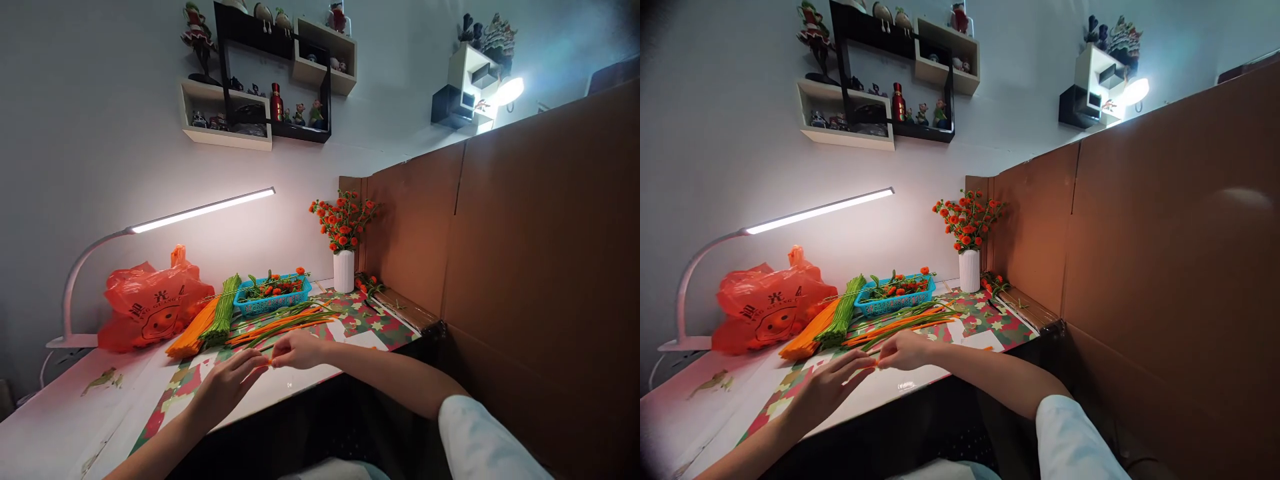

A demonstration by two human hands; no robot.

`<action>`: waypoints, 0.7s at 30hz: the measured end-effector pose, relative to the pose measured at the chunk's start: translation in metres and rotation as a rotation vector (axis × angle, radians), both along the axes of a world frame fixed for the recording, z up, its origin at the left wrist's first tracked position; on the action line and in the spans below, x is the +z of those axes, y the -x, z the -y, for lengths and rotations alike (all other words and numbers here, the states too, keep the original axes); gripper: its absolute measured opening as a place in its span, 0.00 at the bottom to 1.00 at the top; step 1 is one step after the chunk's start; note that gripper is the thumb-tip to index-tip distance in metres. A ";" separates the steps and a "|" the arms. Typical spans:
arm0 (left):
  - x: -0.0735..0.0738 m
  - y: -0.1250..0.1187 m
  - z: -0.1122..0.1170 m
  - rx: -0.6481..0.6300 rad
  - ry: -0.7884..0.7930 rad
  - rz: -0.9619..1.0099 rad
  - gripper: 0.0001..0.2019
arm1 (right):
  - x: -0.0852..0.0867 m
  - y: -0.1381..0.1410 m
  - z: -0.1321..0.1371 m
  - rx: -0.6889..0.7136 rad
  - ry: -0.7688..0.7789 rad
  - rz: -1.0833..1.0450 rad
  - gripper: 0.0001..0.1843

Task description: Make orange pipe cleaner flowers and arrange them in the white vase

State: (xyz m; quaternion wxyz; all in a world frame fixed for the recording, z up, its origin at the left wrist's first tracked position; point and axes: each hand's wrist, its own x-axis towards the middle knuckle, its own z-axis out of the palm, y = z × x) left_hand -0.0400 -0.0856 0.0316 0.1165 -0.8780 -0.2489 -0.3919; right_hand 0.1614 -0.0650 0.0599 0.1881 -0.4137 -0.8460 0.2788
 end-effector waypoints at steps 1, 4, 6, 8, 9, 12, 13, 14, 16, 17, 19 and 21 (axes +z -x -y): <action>0.001 0.001 0.002 -0.015 -0.088 -0.035 0.12 | 0.003 -0.002 -0.001 0.022 0.084 -0.028 0.07; 0.002 0.002 0.004 0.008 -0.180 -0.095 0.12 | 0.006 -0.007 -0.004 0.095 0.200 -0.067 0.08; 0.001 0.000 0.005 0.038 -0.121 -0.118 0.12 | 0.004 -0.009 -0.004 0.128 0.195 -0.048 0.09; -0.001 -0.002 0.005 0.054 0.003 -0.112 0.13 | 0.001 -0.010 -0.001 0.151 0.123 -0.016 0.09; -0.001 -0.004 0.006 0.055 0.086 -0.100 0.13 | 0.000 -0.011 0.002 0.166 0.063 0.003 0.09; -0.001 -0.007 0.007 0.049 0.378 -0.043 0.14 | -0.002 -0.011 0.009 0.219 -0.205 0.068 0.06; 0.001 -0.007 0.006 0.049 0.478 -0.014 0.15 | -0.001 -0.011 0.011 0.231 -0.315 0.094 0.05; 0.002 -0.007 0.005 0.046 0.581 0.019 0.16 | -0.001 -0.012 0.013 0.239 -0.428 0.123 0.05; 0.005 -0.005 0.002 0.031 0.820 0.090 0.18 | 0.000 -0.012 0.014 0.251 -0.648 0.195 0.06; 0.007 -0.004 -0.001 0.021 0.967 0.119 0.19 | 0.000 -0.012 0.015 0.265 -0.747 0.236 0.08; 0.009 0.000 -0.006 -0.010 1.271 0.163 0.21 | 0.000 -0.011 0.014 0.311 -0.910 0.315 0.10; 0.010 0.003 -0.012 -0.044 1.483 0.192 0.22 | -0.002 -0.009 0.012 0.353 -0.994 0.353 0.12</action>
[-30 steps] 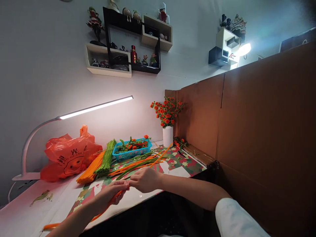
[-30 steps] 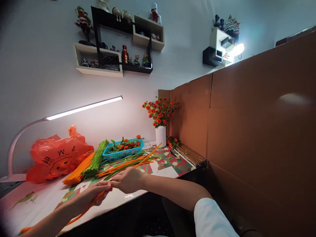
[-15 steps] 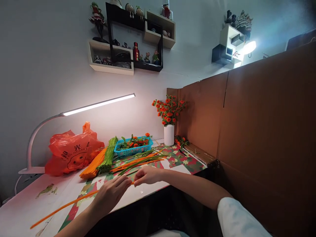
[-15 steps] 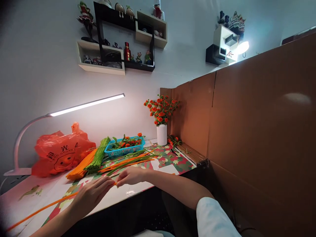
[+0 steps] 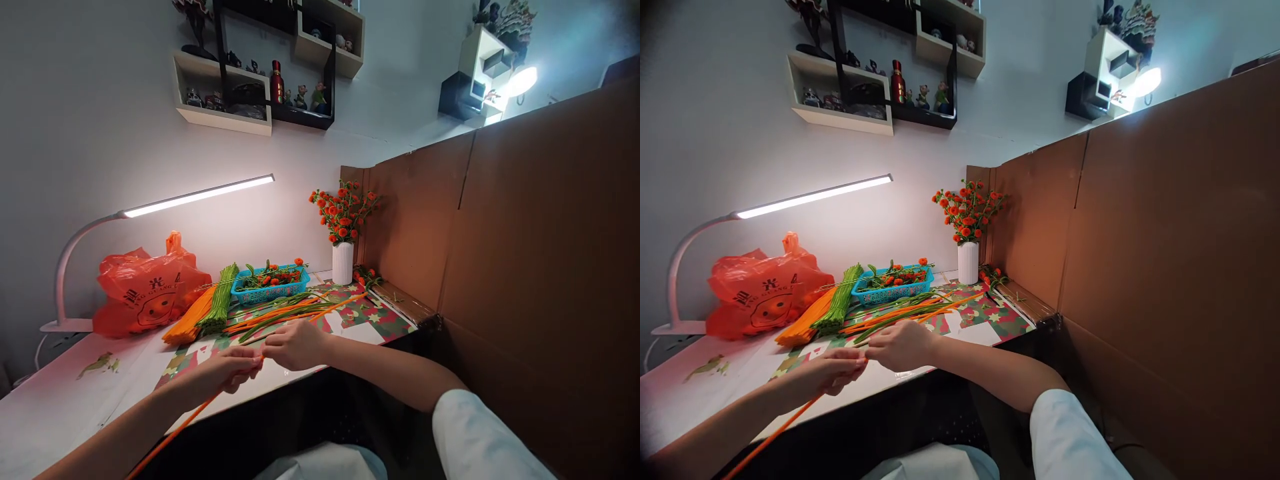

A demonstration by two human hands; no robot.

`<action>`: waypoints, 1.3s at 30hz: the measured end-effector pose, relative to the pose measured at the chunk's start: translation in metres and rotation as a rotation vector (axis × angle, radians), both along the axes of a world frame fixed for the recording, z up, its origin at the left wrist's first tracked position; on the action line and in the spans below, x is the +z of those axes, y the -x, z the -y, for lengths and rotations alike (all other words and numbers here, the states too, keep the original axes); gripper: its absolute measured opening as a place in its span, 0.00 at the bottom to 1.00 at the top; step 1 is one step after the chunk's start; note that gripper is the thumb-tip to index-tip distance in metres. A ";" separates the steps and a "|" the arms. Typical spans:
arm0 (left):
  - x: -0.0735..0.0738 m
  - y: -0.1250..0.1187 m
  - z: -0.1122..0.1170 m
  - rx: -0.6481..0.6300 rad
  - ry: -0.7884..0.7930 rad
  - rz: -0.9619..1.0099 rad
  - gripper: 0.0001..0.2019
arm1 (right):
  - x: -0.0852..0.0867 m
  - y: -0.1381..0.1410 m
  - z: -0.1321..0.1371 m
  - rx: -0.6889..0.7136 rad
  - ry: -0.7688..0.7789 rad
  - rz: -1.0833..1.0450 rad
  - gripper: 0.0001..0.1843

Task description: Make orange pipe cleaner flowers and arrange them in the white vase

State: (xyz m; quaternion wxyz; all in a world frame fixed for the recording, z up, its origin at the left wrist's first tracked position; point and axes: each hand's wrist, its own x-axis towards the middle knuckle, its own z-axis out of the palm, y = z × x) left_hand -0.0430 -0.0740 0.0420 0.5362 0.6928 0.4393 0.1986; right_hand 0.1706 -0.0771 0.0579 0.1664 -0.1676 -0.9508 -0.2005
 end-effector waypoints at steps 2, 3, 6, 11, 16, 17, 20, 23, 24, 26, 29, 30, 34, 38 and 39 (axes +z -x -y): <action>0.001 0.001 -0.003 -0.014 0.004 -0.003 0.22 | -0.002 0.002 -0.002 -0.015 0.028 -0.042 0.11; 0.000 0.000 -0.004 -0.006 -0.089 -0.028 0.21 | -0.003 0.003 -0.004 -0.044 0.087 -0.093 0.10; -0.001 -0.003 -0.002 0.075 -0.652 -0.131 0.17 | -0.003 0.005 -0.011 -0.146 0.426 -0.279 0.07; -0.003 -0.006 0.004 0.064 -1.387 -0.229 0.11 | 0.003 -0.001 -0.028 -0.101 1.066 -0.410 0.08; 0.000 -0.007 0.007 0.071 -1.524 -0.308 0.10 | 0.002 -0.005 -0.039 -0.028 1.241 -0.401 0.11; 0.000 -0.007 0.008 0.075 -1.496 -0.305 0.09 | 0.000 -0.005 -0.039 -0.019 1.239 -0.394 0.11; 0.000 -0.010 0.011 0.114 -1.330 -0.256 0.09 | -0.003 -0.005 -0.035 -0.021 1.168 -0.380 0.10; -0.002 -0.013 0.010 0.179 -1.093 -0.160 0.10 | -0.006 -0.003 -0.027 -0.052 1.006 -0.411 0.09; -0.002 -0.014 0.008 0.195 -0.993 -0.114 0.11 | -0.007 -0.002 -0.025 -0.059 0.928 -0.421 0.08; -0.003 -0.015 0.003 0.211 -0.735 -0.016 0.13 | -0.008 0.000 -0.021 -0.064 0.722 -0.412 0.07; 0.000 -0.014 -0.007 0.218 -0.258 0.112 0.14 | -0.012 0.001 -0.021 -0.051 0.361 -0.324 0.08; 0.002 -0.013 -0.010 0.207 -0.109 0.135 0.14 | -0.013 0.002 -0.022 -0.038 0.252 -0.275 0.09; 0.007 -0.008 -0.019 0.069 0.273 0.065 0.12 | -0.021 0.001 -0.027 0.032 -0.012 -0.051 0.12; 0.001 -0.009 -0.015 0.109 -0.056 -0.053 0.15 | -0.024 0.001 -0.026 -0.039 0.070 -0.088 0.11; -0.002 -0.010 -0.013 0.155 -0.266 -0.066 0.15 | -0.023 0.001 -0.025 -0.082 0.142 -0.149 0.10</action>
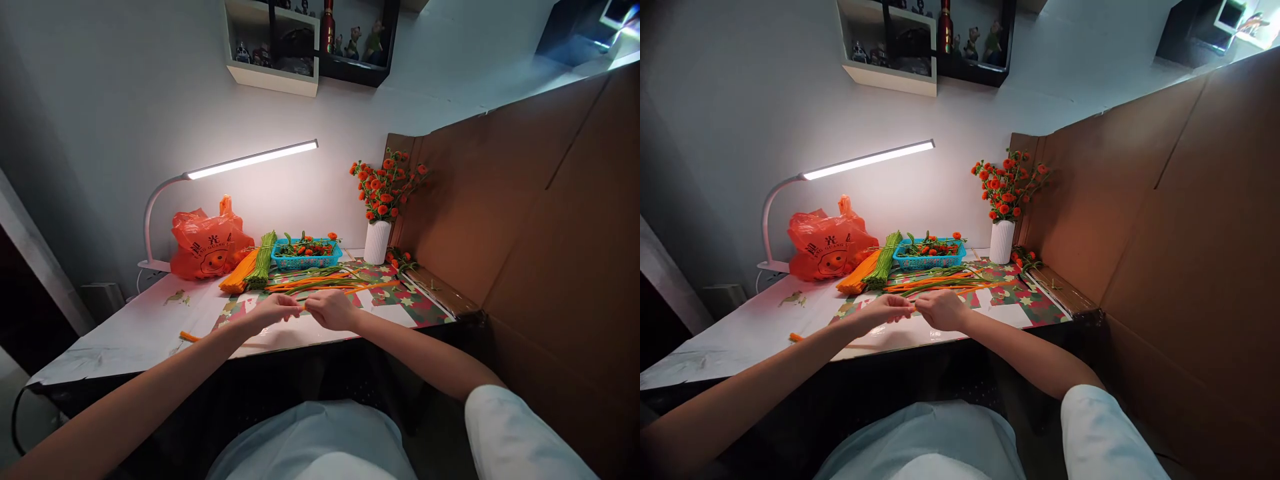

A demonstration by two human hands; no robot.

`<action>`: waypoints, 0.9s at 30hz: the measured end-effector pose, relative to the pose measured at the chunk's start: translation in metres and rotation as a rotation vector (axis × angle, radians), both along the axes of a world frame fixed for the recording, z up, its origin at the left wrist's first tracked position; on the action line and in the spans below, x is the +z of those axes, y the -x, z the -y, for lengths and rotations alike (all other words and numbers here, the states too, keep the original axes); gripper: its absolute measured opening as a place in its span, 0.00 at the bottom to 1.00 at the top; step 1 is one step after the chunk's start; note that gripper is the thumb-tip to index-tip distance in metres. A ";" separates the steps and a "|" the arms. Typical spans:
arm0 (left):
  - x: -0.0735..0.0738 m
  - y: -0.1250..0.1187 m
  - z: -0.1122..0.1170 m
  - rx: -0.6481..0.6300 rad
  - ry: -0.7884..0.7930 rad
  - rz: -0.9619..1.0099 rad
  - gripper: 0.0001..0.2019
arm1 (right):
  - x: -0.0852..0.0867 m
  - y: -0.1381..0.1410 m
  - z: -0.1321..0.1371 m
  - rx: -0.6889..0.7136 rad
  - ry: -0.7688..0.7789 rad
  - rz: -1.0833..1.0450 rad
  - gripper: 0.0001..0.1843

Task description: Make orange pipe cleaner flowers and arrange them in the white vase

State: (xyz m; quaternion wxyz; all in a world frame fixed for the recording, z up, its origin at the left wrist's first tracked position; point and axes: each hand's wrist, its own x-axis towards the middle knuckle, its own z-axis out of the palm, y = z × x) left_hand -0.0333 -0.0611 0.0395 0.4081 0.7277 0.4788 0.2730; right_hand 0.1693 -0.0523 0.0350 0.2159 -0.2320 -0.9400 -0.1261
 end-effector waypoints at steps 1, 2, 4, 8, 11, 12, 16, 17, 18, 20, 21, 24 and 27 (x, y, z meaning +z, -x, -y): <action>-0.004 -0.001 0.003 0.041 -0.225 -0.026 0.14 | 0.002 0.000 0.001 -0.037 0.087 -0.066 0.09; -0.007 -0.001 0.006 0.070 -0.437 -0.062 0.13 | 0.004 0.001 0.003 -0.064 0.183 -0.131 0.08; -0.012 -0.002 0.012 0.092 -0.768 -0.156 0.10 | 0.008 0.002 0.004 -0.082 0.377 -0.239 0.07; -0.013 0.001 0.016 0.053 -1.082 -0.320 0.13 | 0.014 0.002 0.002 -0.055 0.668 -0.364 0.08; -0.008 0.001 0.017 0.028 -1.136 -0.390 0.14 | 0.015 0.000 0.002 -0.028 0.769 -0.372 0.09; -0.007 0.001 0.018 0.024 -1.129 -0.404 0.14 | 0.015 0.000 0.002 -0.027 0.766 -0.365 0.09; -0.004 -0.003 0.022 0.045 -1.000 -0.392 0.13 | 0.013 -0.001 0.006 -0.046 0.583 -0.319 0.07; -0.004 -0.004 0.023 0.055 -0.944 -0.371 0.13 | 0.012 -0.001 0.007 -0.041 0.509 -0.303 0.06; -0.004 -0.005 0.024 0.066 -0.884 -0.345 0.13 | 0.011 -0.001 0.007 -0.030 0.430 -0.284 0.06; -0.003 -0.005 0.023 0.079 -0.760 -0.280 0.12 | 0.007 -0.002 0.008 -0.002 0.277 -0.238 0.06; -0.002 -0.005 0.022 0.076 -0.688 -0.238 0.13 | 0.005 -0.002 0.007 0.013 0.207 -0.213 0.07; 0.001 -0.004 0.017 -0.003 -0.373 -0.058 0.17 | 0.003 -0.004 0.005 0.062 0.023 -0.139 0.11; 0.005 -0.001 0.012 -0.127 -0.019 0.119 0.20 | 0.003 -0.006 0.001 0.103 -0.121 -0.067 0.14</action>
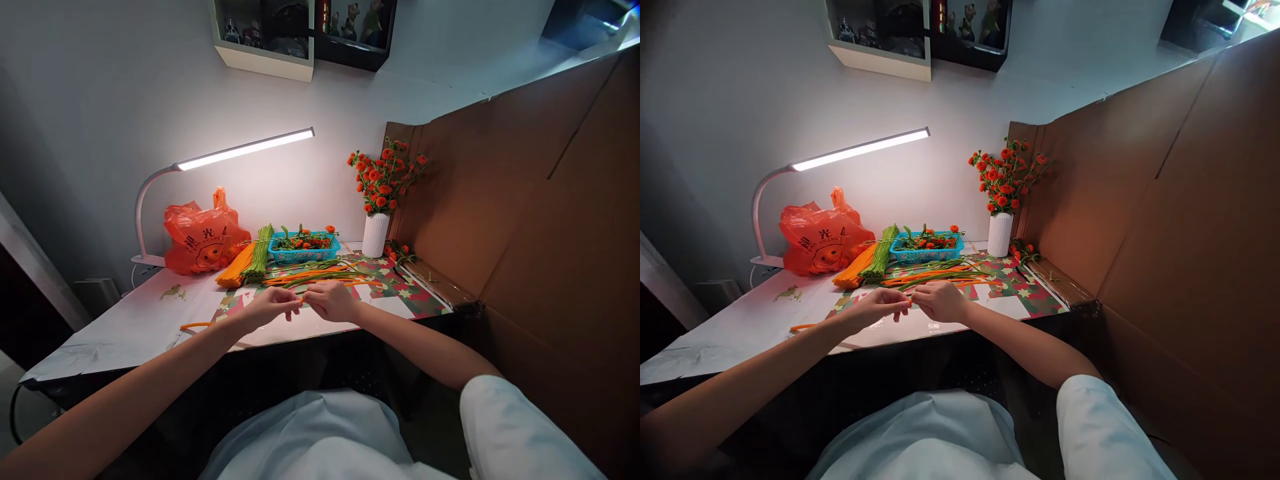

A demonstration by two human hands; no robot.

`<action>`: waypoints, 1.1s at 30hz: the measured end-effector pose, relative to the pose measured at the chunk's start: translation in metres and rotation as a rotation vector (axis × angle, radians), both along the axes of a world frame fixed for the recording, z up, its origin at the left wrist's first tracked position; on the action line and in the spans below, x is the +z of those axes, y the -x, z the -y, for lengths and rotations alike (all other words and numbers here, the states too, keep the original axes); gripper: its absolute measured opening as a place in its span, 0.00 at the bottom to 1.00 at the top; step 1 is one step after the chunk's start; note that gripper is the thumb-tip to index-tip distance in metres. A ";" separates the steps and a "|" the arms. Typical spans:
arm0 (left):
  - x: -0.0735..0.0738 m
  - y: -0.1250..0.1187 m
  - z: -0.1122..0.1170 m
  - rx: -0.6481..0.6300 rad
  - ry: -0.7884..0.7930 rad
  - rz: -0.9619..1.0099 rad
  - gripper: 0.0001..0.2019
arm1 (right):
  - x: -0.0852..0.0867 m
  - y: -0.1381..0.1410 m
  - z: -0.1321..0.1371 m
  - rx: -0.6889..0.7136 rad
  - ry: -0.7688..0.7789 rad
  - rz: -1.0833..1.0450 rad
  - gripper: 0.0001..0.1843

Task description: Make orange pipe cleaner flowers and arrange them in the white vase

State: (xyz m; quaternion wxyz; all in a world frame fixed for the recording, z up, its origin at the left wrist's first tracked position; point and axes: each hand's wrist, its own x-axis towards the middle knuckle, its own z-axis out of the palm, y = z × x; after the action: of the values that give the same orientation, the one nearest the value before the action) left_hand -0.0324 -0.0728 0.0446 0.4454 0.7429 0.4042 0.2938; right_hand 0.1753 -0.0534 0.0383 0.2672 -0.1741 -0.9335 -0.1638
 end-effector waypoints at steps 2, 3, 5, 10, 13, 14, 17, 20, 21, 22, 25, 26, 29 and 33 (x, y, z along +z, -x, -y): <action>0.002 0.002 -0.003 -0.077 0.162 0.065 0.21 | 0.001 0.000 -0.002 0.018 -0.054 0.046 0.15; 0.003 0.003 -0.004 -0.105 0.211 0.082 0.21 | 0.002 0.000 -0.002 0.023 -0.060 0.059 0.15; 0.004 0.004 -0.007 -0.113 0.214 0.066 0.22 | 0.003 0.001 -0.002 0.012 -0.016 0.039 0.14; 0.003 0.003 -0.008 0.114 -0.475 -0.165 0.18 | 0.009 0.005 0.002 -0.141 0.451 -0.195 0.07; 0.005 0.003 -0.004 0.160 -0.911 -0.307 0.15 | 0.018 0.006 0.001 -0.129 0.803 -0.276 0.07; 0.006 0.003 -0.002 0.156 -0.994 -0.348 0.15 | 0.020 0.006 -0.001 -0.110 0.894 -0.291 0.08; 0.009 0.003 0.003 0.148 -1.099 -0.425 0.16 | 0.026 0.005 -0.006 -0.052 1.072 -0.284 0.09; 0.013 0.002 0.007 0.136 -1.056 -0.429 0.16 | 0.026 0.003 -0.007 -0.007 1.130 -0.246 0.09; 0.014 0.002 0.008 0.129 -1.020 -0.418 0.15 | 0.025 0.003 -0.006 0.005 1.126 -0.239 0.09; 0.016 0.001 0.009 0.121 -0.975 -0.404 0.15 | 0.024 0.002 -0.005 0.010 1.112 -0.234 0.09; 0.018 0.000 0.011 0.097 -0.787 -0.359 0.14 | 0.021 0.001 0.002 -0.007 1.001 -0.222 0.08; 0.019 0.000 0.010 0.096 -0.704 -0.335 0.14 | 0.020 0.001 0.005 -0.017 0.940 -0.217 0.07; 0.018 0.001 0.006 0.074 -0.384 -0.207 0.16 | 0.017 0.003 0.011 -0.034 0.667 -0.193 0.07; 0.016 0.006 -0.003 -0.025 0.079 -0.011 0.19 | 0.012 0.003 0.010 0.006 0.186 -0.076 0.10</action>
State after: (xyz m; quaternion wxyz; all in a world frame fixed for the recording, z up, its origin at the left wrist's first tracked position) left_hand -0.0385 -0.0695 0.0603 0.4757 0.7313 0.4090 0.2678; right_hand 0.1719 -0.0638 0.0505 0.2856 -0.2016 -0.9344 -0.0687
